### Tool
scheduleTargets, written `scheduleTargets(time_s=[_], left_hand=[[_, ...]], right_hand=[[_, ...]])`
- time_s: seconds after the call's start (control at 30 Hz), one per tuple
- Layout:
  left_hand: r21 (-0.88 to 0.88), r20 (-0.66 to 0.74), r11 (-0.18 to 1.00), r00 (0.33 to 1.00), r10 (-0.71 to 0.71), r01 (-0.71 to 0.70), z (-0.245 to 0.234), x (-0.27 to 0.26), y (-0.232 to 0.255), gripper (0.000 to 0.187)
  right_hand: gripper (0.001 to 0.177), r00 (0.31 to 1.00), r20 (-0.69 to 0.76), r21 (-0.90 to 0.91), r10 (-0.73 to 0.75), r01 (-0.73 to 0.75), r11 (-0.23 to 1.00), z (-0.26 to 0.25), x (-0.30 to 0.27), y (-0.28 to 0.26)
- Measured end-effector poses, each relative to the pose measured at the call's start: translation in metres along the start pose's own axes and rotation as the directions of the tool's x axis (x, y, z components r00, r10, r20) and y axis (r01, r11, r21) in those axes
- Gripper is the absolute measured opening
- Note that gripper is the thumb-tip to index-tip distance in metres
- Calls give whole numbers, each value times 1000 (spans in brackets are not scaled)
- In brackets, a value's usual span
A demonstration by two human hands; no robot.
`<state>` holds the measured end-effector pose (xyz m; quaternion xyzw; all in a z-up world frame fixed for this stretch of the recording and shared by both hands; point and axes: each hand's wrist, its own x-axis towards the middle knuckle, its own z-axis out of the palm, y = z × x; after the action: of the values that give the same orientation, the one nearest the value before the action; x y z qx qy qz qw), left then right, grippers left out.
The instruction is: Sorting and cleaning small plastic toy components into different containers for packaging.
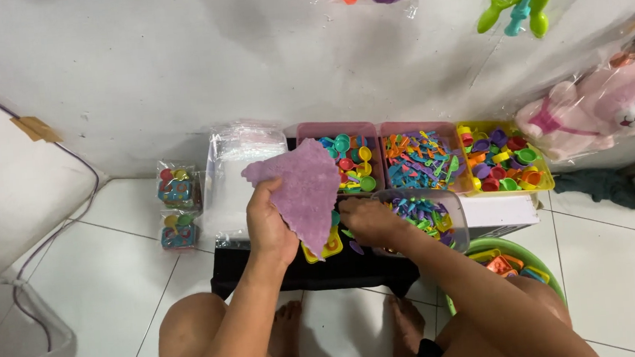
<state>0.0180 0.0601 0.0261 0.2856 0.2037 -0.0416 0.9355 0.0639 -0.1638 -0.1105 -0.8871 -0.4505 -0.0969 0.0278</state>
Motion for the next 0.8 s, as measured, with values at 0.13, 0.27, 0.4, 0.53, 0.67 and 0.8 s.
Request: scheduleTargets(time_s=[0.13,0.27,0.4,0.53,0.67,0.8], left_hand=[[197,56,978,997,54,-64,-10,10,-3,30],[469,111,882,994,-4,-49,-9,0,-3,31],[787,492,413,870,28,-458,1,-23,12,34],[695,680,256,730,69,-672,2,-39,27,55],[796,600,11,791,122,-605,-2,-36,55,44],[857,511,-174,842,170,-485,-5,-36,76,41]], right_hand=[[15,949,-11,551,314,-256,794,-57,20,-5],[59,700,296,948,649,-300,-109,-33,12,14],[20,834,40,998,551,-62,21,-108,17,-32],[37,857,-77,991,509,10,134,-108,12,-19],[23,928,-49,974,368,-38,225,-109,1,-21],[34,929,370,834,21,-342,433,-110,5,-45]])
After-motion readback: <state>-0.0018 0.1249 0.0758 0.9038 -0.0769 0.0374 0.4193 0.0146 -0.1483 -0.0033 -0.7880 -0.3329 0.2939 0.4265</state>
